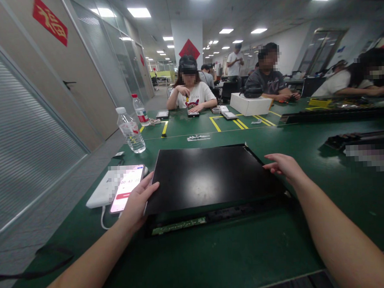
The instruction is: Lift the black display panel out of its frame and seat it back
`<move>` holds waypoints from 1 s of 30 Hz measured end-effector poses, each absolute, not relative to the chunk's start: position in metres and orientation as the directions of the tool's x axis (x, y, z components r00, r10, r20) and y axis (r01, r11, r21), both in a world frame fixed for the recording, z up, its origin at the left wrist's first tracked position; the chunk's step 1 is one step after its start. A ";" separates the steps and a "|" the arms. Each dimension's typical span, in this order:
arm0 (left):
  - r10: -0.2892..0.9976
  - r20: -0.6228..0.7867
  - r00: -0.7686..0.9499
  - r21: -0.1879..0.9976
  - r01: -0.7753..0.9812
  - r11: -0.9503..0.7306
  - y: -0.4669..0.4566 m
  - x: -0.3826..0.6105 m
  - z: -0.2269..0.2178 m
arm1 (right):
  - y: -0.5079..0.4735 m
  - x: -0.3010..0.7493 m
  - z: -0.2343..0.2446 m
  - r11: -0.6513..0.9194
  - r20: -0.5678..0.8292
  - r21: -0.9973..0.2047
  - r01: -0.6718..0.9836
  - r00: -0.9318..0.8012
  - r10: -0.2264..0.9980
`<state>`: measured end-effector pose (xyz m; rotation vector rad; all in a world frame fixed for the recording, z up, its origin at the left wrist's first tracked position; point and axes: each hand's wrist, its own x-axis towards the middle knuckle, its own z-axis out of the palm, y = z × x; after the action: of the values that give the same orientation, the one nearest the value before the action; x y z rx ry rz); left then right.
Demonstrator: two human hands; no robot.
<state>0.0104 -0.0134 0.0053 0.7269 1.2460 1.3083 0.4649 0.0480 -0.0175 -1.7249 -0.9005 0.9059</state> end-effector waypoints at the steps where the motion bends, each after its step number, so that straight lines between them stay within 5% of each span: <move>1: 0.954 -0.248 -0.171 0.935 -0.300 0.189 -0.013 0.010 0.005 | 0.048 0.464 -0.017 -0.274 -0.168 -0.945 0.180 0.453 0.876; 14: 0.957 -0.265 -0.116 0.940 -0.254 0.229 -0.012 0.010 0.009 | 0.050 0.463 -0.024 -0.270 -0.048 -0.874 0.403 0.483 0.874; 30: 0.959 -0.278 -0.051 0.934 -0.245 0.258 -0.013 0.009 0.009 | 0.046 0.459 -0.018 -0.324 0.031 -0.651 0.686 0.451 0.892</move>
<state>0.0088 -0.0130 0.0089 0.7942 1.2099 1.1693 0.4592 0.0458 -0.0179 -2.1090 -1.3137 0.4492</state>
